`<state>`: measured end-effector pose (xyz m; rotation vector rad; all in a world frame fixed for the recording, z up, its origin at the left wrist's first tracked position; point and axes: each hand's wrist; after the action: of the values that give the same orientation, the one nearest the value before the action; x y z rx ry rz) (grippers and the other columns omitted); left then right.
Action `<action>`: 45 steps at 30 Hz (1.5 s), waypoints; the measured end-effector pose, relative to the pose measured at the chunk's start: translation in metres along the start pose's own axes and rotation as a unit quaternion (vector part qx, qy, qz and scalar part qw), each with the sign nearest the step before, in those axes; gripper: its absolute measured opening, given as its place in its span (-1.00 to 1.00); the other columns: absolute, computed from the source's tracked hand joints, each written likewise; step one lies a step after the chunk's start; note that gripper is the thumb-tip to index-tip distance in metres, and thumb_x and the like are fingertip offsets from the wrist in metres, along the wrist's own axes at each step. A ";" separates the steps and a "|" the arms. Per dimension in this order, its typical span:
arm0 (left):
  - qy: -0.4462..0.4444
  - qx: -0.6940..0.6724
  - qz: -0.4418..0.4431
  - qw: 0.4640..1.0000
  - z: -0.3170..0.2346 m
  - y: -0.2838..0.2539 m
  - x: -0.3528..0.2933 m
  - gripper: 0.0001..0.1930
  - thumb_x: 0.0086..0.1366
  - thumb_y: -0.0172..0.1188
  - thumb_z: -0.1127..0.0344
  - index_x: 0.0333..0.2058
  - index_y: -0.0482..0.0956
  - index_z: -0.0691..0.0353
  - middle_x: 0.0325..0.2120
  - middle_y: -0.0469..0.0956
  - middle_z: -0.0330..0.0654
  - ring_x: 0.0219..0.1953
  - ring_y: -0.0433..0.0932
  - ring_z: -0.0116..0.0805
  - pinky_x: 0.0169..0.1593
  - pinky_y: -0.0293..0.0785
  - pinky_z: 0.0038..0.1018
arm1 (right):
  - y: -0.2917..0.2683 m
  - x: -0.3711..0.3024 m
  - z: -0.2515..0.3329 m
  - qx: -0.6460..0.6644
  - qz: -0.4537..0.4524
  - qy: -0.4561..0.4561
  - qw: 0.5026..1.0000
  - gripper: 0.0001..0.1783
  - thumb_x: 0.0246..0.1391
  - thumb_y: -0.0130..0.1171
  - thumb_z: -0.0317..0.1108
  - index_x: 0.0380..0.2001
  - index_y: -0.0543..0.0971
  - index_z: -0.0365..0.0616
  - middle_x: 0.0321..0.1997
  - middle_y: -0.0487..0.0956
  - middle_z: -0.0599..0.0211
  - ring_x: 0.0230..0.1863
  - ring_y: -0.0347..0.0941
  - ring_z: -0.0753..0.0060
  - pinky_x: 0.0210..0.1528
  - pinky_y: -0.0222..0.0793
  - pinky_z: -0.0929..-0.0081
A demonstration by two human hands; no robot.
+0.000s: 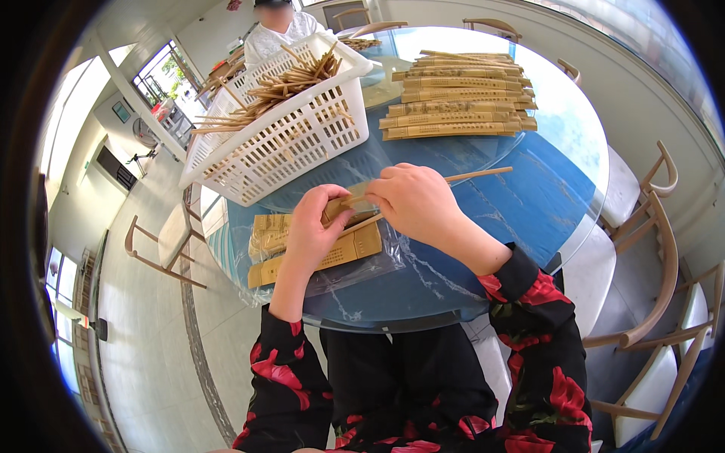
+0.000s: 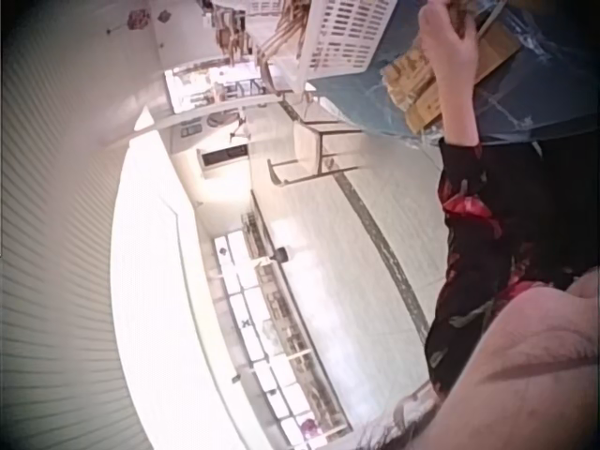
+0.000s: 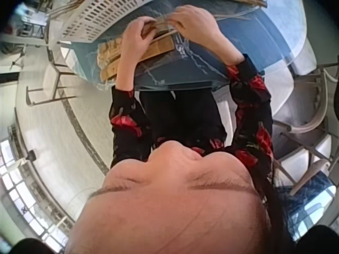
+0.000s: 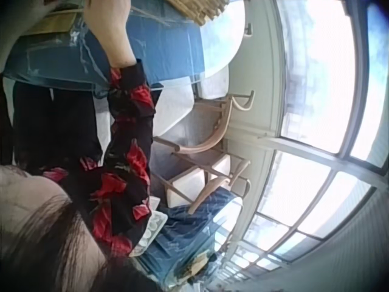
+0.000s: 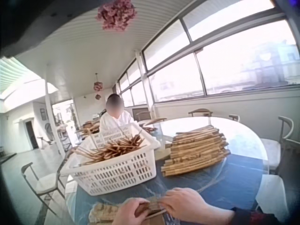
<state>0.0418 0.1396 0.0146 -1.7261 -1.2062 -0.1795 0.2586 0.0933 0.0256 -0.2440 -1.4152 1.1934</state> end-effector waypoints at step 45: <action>0.092 0.006 0.030 0.995 -0.009 0.004 -0.008 -0.65 -0.02 0.47 0.47 -0.32 0.46 0.21 -0.32 0.55 -0.17 -0.12 0.50 -0.05 -0.03 0.45 -0.23 | -0.003 0.007 -0.011 0.442 0.238 0.272 0.821 -0.66 -0.01 0.29 -0.29 -0.26 0.71 -0.39 -0.57 0.49 0.48 -0.49 0.32 0.66 -0.46 0.22 0.58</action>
<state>0.0442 0.1276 0.0116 -1.6936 -1.0174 -0.2873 0.2674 0.1026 0.0298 -0.2528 -0.2028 1.8795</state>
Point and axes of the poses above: each hand's wrist, its own x-axis towards the middle knuckle, its own y-axis out of the palm, z = x × y
